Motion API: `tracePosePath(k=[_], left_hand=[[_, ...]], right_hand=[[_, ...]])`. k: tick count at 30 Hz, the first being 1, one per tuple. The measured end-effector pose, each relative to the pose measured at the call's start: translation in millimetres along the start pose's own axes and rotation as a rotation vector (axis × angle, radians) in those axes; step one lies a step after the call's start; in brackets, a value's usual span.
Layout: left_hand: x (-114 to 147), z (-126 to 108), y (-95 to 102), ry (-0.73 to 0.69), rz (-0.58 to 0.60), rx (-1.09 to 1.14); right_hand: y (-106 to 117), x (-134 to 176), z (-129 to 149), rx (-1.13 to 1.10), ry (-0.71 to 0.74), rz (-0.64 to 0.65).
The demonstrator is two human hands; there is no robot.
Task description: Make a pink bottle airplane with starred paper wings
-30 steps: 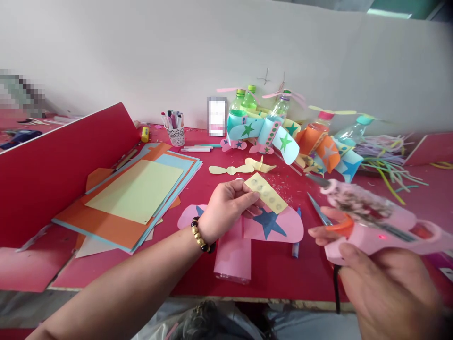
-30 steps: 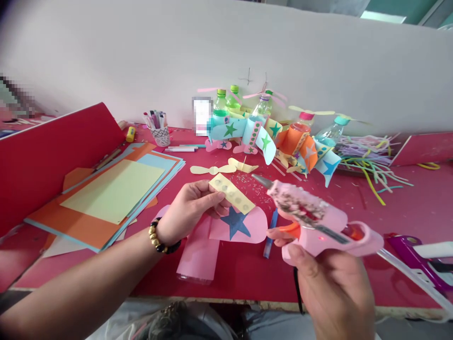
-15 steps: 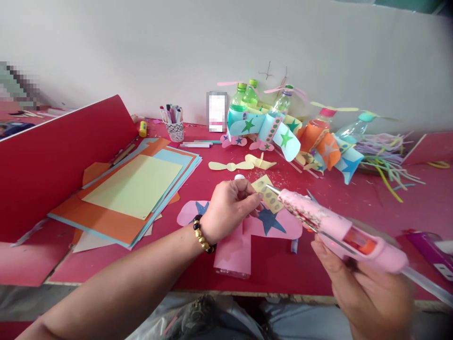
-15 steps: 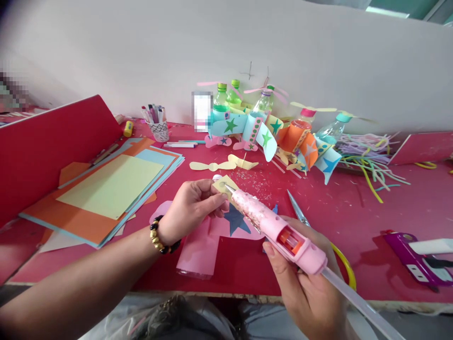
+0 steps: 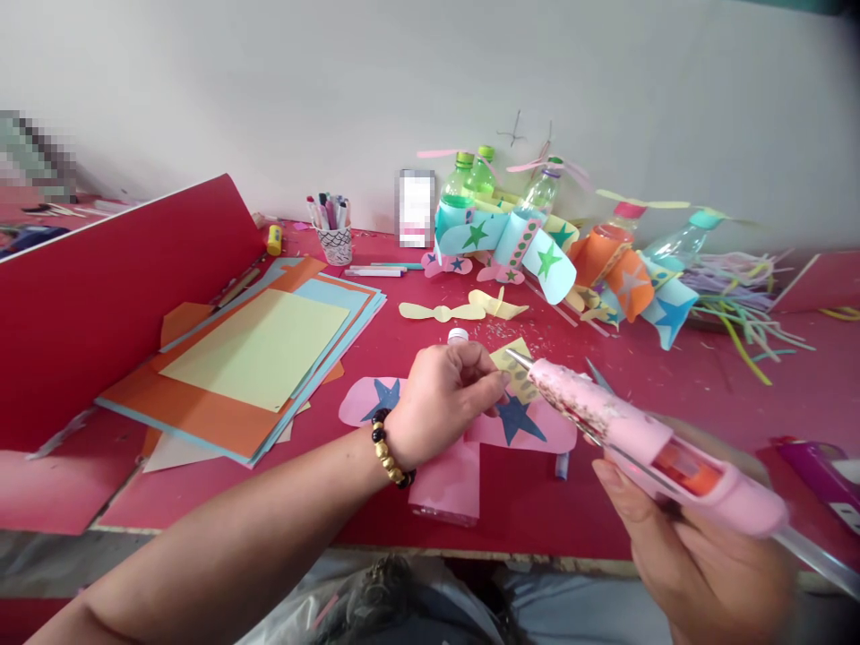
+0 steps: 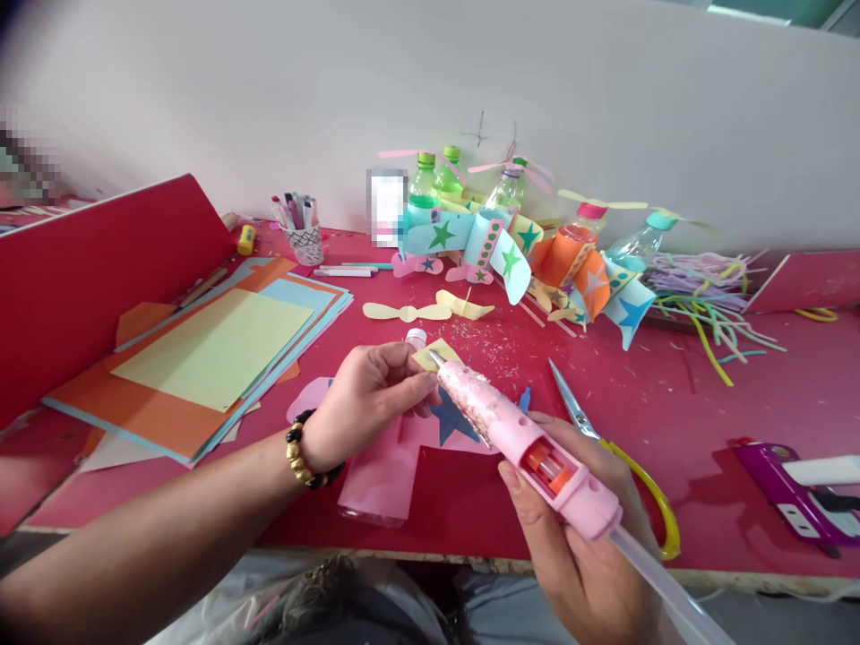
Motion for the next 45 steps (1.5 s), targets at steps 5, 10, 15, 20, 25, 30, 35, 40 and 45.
tracePosePath(k=[5,10,15,20,25,30,35,40,45], left_hand=[[0.0,-0.4,-0.3,-0.004,-0.001,-0.002],[0.4,-1.0,1.0,-0.002,-0.009,0.004],[-0.1,-3.1,2.6,-0.002,-0.014,0.046],[-1.1,-4.3,4.5,-0.004,-0.03,0.1],[-0.6,-5.0,4.9,0.001,-0.036,0.149],[-0.9,-4.9,7.5,0.002,-0.05,0.182],[-2.8,-6.2,11.9,0.002,-0.051,0.193],[-3.7,-8.9,16.8,-0.01,-0.065,0.2],[-4.3,-10.2,19.7,-0.019,-0.071,0.214]], right_hand=[[-1.7,-0.3,-1.0,-0.022,-0.003,0.013],[-2.0,0.5,-2.4,-0.021,-0.007,0.033],[-0.7,-0.6,-2.4,-0.033,0.008,0.042],[-1.1,-3.1,2.7,-0.036,0.061,0.068],[-1.5,-2.7,-0.4,-0.042,0.034,0.061],[-1.3,-0.7,-5.5,-0.066,0.01,0.067],[0.0,-0.8,-6.0,-0.051,0.01,0.062],[0.2,-1.8,-6.4,-0.037,0.018,0.061],[-1.7,-1.6,-8.7,-0.045,0.001,0.076]])
Point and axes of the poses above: each hand's wrist, its own x-axis away from the middle knuckle, its own y-axis out of the back of the hand, z = x × y, the point moved 6 cm from there along -x, towards the middle knuckle, and after that the axes turned 2 degrees about x, right-handed, at the moved point
